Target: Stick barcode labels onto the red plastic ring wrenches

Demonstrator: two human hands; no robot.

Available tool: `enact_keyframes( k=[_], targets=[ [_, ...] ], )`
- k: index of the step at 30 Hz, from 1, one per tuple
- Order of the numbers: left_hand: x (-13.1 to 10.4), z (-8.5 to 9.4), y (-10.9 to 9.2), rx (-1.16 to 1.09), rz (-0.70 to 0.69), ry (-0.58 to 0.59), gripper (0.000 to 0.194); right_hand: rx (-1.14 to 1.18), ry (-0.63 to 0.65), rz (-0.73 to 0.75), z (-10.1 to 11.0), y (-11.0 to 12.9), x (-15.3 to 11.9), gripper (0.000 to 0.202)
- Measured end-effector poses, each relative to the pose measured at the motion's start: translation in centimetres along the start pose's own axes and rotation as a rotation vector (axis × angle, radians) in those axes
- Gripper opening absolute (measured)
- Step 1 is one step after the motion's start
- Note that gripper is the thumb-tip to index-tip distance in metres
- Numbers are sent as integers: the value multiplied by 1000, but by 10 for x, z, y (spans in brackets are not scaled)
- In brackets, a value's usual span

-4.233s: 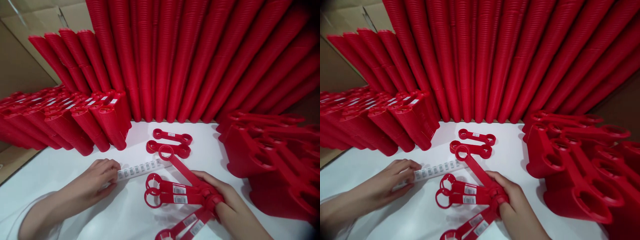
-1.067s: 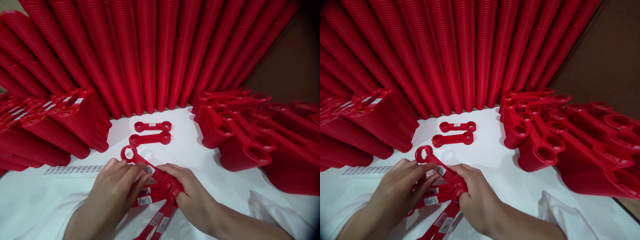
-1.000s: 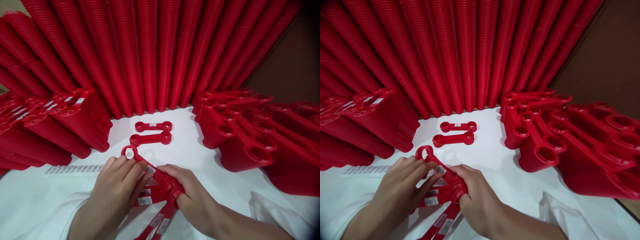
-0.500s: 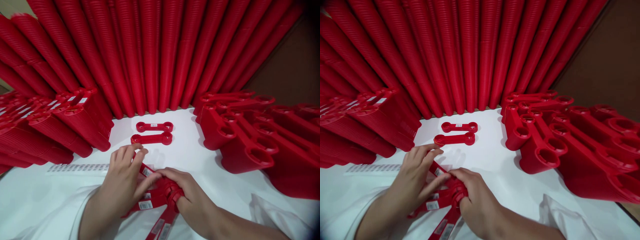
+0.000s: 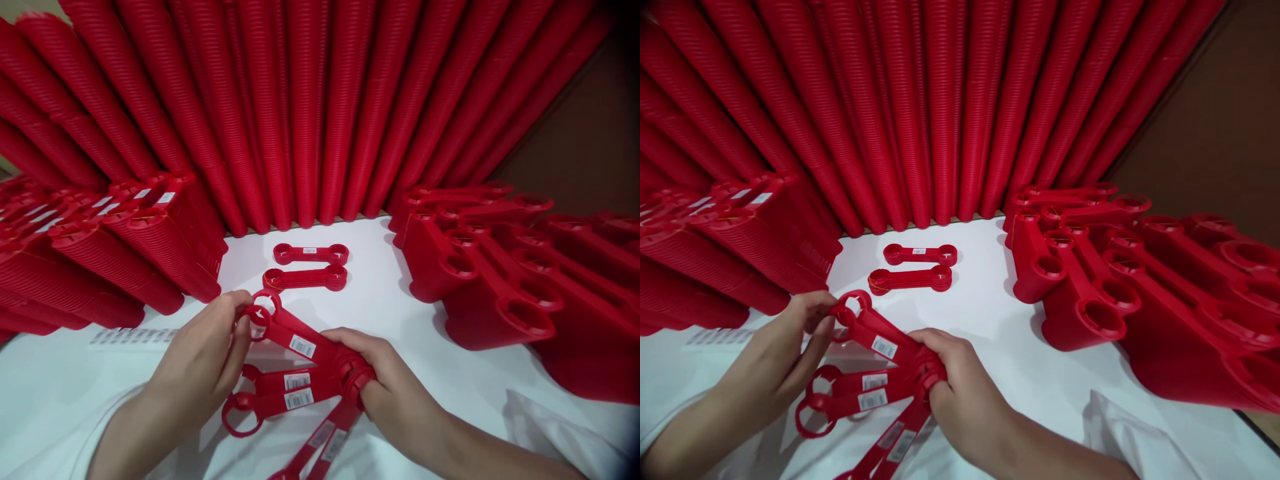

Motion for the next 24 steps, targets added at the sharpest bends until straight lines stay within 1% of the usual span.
enact_keyframes(
  k=[3,5,7,9,11,13,15,17,21,24],
  targets=[
    [-6,0,0,38,-89,-17,15,46,-15,-22,0,1,1,57],
    [-10,-2,1,63,-136,29,18,66,-18,-30,0,0,2,57],
    [-11,-3,3,39,-132,127,21,56,-15,-44,-1,-1,3,56],
    [-9,-5,7,-16,-85,251,25,30,-7,-66,-2,-2,3,54],
    [-5,-7,12,-37,-21,339,25,15,-8,-81,-3,-3,4,51],
    [0,-10,19,3,0,345,24,8,-15,-86,-4,-4,4,47],
    [3,-14,25,54,-28,334,23,4,-21,-89,-5,-4,5,43],
    [5,-18,28,68,-58,354,23,-6,-18,-101,-5,-3,5,42],
    [4,-23,29,-25,-84,402,25,-37,-6,-124,-6,-2,6,45],
    [4,-21,28,-51,-38,395,27,-63,-16,-121,-5,-1,7,45]
  ],
)
Point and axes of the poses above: each hand's wrist, its own x-axis towards the middle knuckle, its own z-axis out of the back of the hand, y = z × x, the point moved 1 cm from there along x, towards the middle knuckle, and after that the axes turned 5 degrees about x, right-handed, at the moved point
